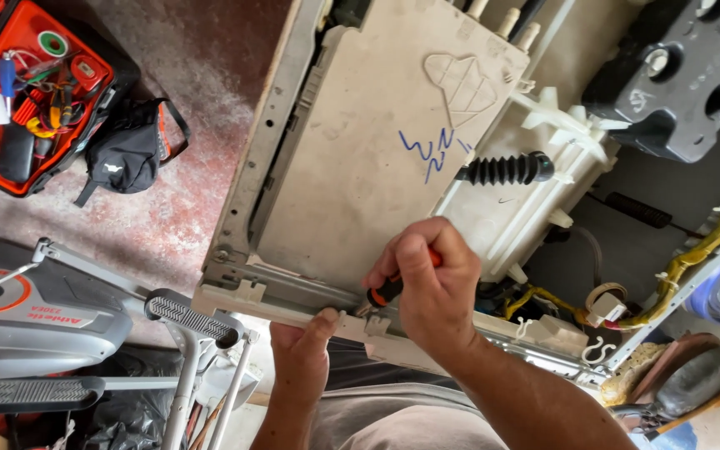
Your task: Removing the lower front panel of a washing machine using a screwdriver.
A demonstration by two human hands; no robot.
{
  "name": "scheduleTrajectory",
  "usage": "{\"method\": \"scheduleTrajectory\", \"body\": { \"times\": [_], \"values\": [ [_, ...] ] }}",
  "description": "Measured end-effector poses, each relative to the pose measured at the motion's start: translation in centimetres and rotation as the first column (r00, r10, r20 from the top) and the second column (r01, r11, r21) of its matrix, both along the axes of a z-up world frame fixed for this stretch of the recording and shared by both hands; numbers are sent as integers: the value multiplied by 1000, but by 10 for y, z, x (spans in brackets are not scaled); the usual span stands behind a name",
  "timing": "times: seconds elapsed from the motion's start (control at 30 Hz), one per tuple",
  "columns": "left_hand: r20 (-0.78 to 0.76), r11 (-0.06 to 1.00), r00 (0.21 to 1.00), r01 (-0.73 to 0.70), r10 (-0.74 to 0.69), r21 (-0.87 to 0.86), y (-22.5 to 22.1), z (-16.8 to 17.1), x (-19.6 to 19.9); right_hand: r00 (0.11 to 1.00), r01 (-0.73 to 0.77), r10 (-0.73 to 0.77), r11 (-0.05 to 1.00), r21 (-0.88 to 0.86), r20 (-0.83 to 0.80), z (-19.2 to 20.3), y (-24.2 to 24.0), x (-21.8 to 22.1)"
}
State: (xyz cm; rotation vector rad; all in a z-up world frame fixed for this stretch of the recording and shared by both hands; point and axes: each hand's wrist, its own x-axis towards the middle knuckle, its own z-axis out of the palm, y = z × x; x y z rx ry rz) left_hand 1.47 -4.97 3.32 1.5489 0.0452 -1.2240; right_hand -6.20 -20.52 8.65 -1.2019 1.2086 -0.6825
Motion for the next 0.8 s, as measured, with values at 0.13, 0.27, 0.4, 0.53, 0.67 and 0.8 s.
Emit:
{"method": "scheduleTrajectory", "body": {
  "times": [0.13, 0.27, 0.4, 0.53, 0.67, 0.8],
  "values": [
    [19, 1000, 1000, -9, 9, 16, 11, -9, -4, 971, 221, -235, 952, 212, 47, -2, -25, -14],
    [2, 998, 999, -50, 50, 42, 26, -20, -10, 963, 246, -267, 929, 277, 42, -1, -25, -39],
    [19, 998, 1000, -23, 22, 61, 27, -21, -8, 970, 224, -243, 934, 277, 34, -10, -9, -62],
    [13, 995, 1000, -23, 22, 95, 30, -21, -8, 984, 172, -178, 963, 209, 6, -13, 2, -71],
    [13, 994, 999, -38, 37, 101, 33, -25, -9, 988, 152, -152, 988, 9, -13, -3, 12, -71],
    [59, 996, 997, -45, 40, 82, 40, -31, -12, 991, 116, -107, 987, -111, 83, 6, 25, -74]
  ]
}}
